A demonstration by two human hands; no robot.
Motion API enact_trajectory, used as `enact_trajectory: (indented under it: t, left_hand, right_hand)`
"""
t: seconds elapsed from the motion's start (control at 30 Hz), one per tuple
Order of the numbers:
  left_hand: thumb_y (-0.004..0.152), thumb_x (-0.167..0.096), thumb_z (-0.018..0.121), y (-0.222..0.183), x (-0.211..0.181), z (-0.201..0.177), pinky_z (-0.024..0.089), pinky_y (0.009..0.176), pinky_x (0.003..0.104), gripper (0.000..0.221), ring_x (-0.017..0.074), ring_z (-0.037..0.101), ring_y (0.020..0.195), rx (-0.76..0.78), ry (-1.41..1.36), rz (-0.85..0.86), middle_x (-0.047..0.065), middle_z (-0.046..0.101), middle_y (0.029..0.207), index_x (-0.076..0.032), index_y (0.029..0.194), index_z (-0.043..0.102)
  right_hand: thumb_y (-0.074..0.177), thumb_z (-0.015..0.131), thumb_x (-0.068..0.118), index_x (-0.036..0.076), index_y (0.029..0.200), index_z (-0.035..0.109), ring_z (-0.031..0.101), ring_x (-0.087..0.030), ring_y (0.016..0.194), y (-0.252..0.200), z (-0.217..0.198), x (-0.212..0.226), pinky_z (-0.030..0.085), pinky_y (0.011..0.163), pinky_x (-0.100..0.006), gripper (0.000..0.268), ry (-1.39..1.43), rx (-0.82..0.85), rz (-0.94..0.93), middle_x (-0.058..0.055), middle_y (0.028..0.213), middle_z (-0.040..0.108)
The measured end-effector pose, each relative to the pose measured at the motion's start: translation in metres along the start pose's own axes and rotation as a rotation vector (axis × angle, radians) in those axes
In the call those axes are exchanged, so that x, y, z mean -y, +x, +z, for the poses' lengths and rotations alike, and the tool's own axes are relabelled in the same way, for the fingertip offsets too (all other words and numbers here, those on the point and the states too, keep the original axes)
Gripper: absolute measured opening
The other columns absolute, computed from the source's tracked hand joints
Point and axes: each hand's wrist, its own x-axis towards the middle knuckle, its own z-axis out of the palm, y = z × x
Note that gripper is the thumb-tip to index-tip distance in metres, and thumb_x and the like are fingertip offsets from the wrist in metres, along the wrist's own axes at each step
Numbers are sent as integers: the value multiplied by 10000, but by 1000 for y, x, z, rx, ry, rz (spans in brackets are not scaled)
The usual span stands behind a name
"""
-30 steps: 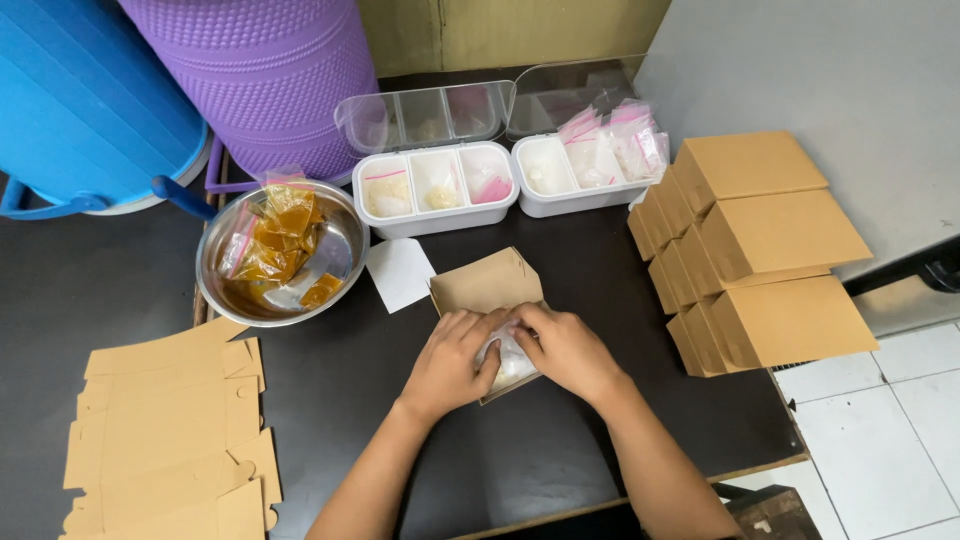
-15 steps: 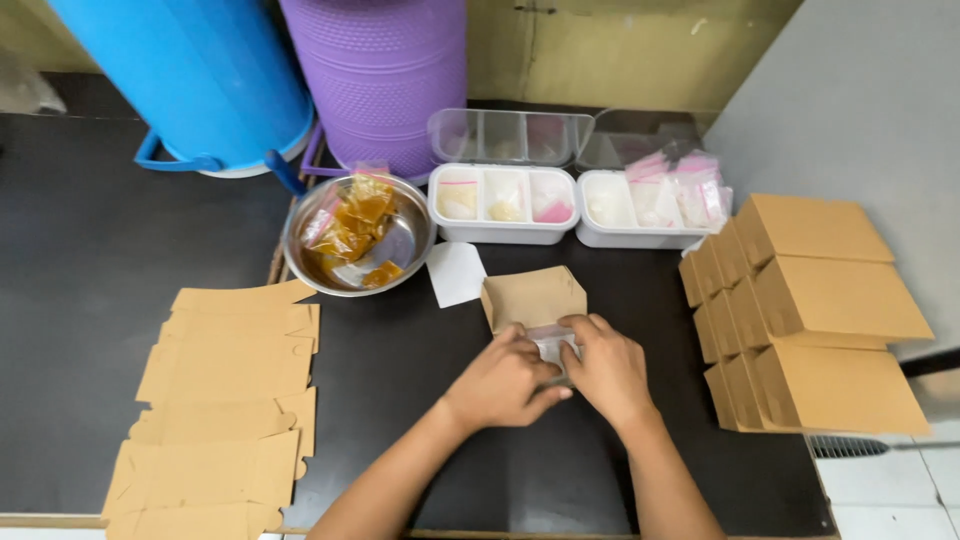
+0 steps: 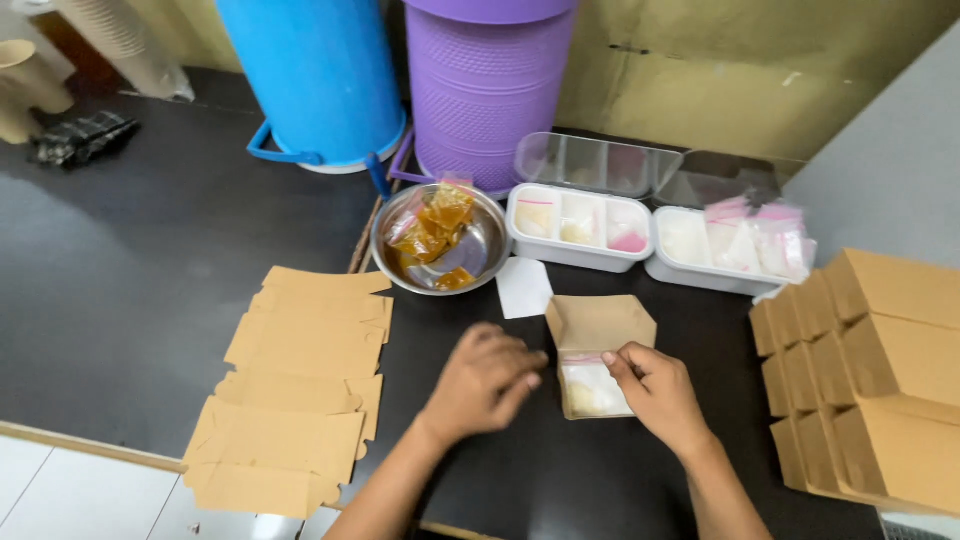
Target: The person places small sealed packets into a cardboard box, closes it, and stacks it with others. Then the person folds a flat cardboard sheet along pre-scored lines to form another box, pressing the creases and folding the side flaps.
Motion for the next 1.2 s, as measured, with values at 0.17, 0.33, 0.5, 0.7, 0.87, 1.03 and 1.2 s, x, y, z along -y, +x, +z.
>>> enact_trajectory:
  t: [0.17,0.33,0.5,0.7,0.87,1.03,1.2]
  left_hand:
    - [953,-235,627,12,51,-36,433,895,443,240,303,648,928,-19,266,-344,86,744,985,-67,1091,730]
    - [850,-315,718,18,99,-26,367,1069,498,319,323,693,1055,276,406,-693,99,757,1038,-138,1111,768]
    - [872,-380,650,8,124,6,267,1128,590,296,310,688,1066,330,530,-749,82,763,1007,-167,1027,786]
    - [875,-245,698,14,104,-6,157,1191,616,177,295,686,1081,267,446,-781,77,767,954,-118,962,785]
    - [929,-166,671,12,105,-12,175,1200,602,125,287,694,1074,117,395,-747,82,762,943,-93,966,764]
    - [979,-140,637,27,76,-23,199,1192,604,107,311,702,1033,-93,236,-662,109,742,906,-69,955,713]
    - [1009,-161,614,57,29,-20,284,1160,563,100,274,721,969,-195,-66,-559,59,746,882,-110,966,689]
  right_hand:
    - [988,579,300,126,866,671,645,-100,721,26,-13,59,491,700,-255,232,9,308,-72,46,781,717]
    - [933,664,170,70,1006,710,734,-411,923,77,2,124,576,831,-509,133,-66,401,-156,-198,873,761]
    - [975,590,136,50,1054,721,675,-367,1058,136,49,131,504,949,-469,175,-258,426,-413,-168,998,744]
    - [917,567,60,124,1127,731,565,-267,1289,168,107,87,357,1111,-437,274,-453,445,-552,-60,1154,720]
    - [931,603,125,117,1088,732,507,-299,1370,170,106,84,274,1174,-478,203,-284,443,-444,-74,1228,709]
    - [957,643,85,45,1057,762,557,-414,1305,147,58,109,370,1121,-551,161,188,331,-382,-186,1179,732]
    - [864,803,100,67,987,785,691,-225,1070,123,17,85,487,1005,-427,128,415,162,-353,-96,1007,780]
